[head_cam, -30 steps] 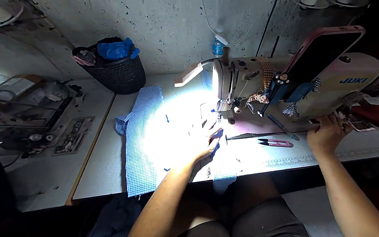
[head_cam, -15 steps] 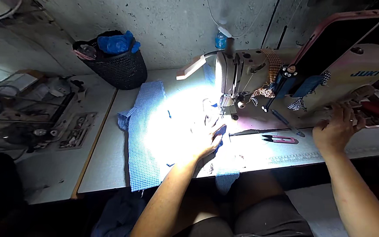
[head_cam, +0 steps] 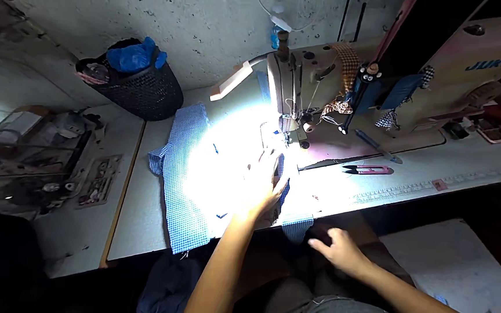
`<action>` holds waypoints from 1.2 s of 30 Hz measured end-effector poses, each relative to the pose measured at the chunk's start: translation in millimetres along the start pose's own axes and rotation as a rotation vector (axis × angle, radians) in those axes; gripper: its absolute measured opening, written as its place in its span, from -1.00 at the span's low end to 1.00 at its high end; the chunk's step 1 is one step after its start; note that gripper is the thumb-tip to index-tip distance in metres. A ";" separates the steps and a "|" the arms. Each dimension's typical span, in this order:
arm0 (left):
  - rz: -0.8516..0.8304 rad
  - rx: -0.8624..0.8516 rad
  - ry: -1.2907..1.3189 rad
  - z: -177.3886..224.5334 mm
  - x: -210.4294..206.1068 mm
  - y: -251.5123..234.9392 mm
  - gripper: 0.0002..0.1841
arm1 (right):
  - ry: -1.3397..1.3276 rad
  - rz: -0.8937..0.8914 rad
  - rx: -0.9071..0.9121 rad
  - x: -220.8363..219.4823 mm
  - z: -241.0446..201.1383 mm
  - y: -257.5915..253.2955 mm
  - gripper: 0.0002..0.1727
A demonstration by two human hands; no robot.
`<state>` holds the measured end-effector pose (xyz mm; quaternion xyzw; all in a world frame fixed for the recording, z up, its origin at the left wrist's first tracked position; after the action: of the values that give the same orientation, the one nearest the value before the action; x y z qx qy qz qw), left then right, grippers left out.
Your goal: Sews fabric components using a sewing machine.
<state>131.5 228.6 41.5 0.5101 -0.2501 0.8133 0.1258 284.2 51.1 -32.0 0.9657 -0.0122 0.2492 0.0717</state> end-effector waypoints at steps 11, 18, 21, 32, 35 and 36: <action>0.314 0.614 1.123 53.8 -22.1 182.9 -0.58 | -0.231 -0.039 0.375 -11.1 -52.2 24.9 -0.57; 0.234 0.838 1.394 49.7 -19.9 185.6 -0.82 | -0.344 -0.155 0.193 -20.1 -55.2 24.5 -0.60; 0.203 0.878 1.402 49.1 -23.1 190.7 -0.78 | -0.372 -0.217 0.128 -27.0 -48.0 27.1 -0.60; 0.158 0.932 1.386 48.6 -20.5 202.6 -0.83 | 0.135 0.298 0.684 7.3 -74.2 35.0 -0.80; 0.102 0.972 1.444 51.6 -20.8 206.7 -0.80 | 0.394 0.286 0.970 -3.5 -79.6 33.2 -0.62; 0.079 0.990 1.476 54.5 -19.2 208.0 -0.77 | 0.393 0.291 1.016 -7.3 -77.1 29.6 -0.69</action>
<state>86.3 25.0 -14.2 -0.1572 0.2575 0.9534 -0.0083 239.1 32.8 35.1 0.8028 -0.0100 0.4062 -0.4364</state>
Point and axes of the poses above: each hand's wrist, its own y-axis away from the middle knuckle, its own x-axis out of the back of the hand, z = x × y, the point moved 7 cm from there along -y, towards the middle knuckle, and after that the axes turned 5 degrees about z, right-handed, at the moved point
